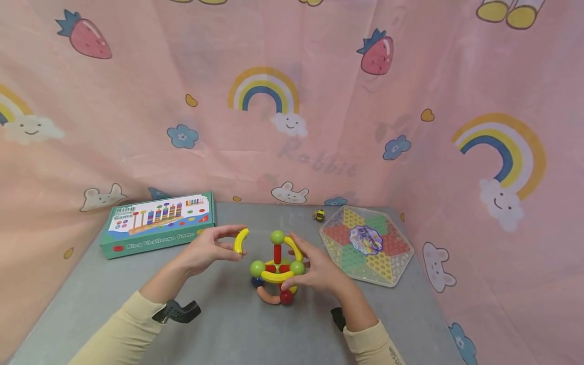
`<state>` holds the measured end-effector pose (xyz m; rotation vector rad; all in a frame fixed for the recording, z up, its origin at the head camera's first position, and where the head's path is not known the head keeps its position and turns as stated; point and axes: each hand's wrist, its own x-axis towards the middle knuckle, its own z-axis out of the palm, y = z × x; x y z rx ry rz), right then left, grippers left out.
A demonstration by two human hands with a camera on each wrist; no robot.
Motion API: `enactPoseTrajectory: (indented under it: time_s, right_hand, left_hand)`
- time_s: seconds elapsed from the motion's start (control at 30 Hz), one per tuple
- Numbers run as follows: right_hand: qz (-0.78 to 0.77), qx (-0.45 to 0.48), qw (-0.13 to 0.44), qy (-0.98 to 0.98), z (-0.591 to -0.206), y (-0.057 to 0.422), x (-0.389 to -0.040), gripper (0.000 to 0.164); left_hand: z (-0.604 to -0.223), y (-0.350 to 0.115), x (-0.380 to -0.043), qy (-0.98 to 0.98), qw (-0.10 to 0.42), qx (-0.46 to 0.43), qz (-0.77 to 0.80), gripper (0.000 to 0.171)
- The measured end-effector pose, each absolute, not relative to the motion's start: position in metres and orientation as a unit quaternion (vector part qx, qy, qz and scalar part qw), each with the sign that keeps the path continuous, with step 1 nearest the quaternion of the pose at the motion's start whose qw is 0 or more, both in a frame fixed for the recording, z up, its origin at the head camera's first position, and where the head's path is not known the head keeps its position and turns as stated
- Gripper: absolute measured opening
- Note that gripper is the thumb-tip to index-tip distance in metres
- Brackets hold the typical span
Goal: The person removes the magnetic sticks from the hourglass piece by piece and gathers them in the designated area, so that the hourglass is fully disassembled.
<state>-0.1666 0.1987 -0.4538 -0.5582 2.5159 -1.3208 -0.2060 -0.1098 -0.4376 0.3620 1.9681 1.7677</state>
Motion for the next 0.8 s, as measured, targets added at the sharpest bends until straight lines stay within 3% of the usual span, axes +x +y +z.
enactPoseTrajectory:
  time_s: [0.47,0.8]
  right_hand:
    - [-0.457,-0.198,0.122,0.858,-0.455,0.200,-0.167,0.109]
    - [-0.464,-0.192,0.130,0.855,-0.457,0.200,-0.168,0.108]
  left_hand:
    - [-0.445,-0.124,-0.207,0.779,0.174,0.126,0.590,0.069]
    - [-0.453,-0.140,-0.206,0.775,0.170,0.130,0.595,0.070]
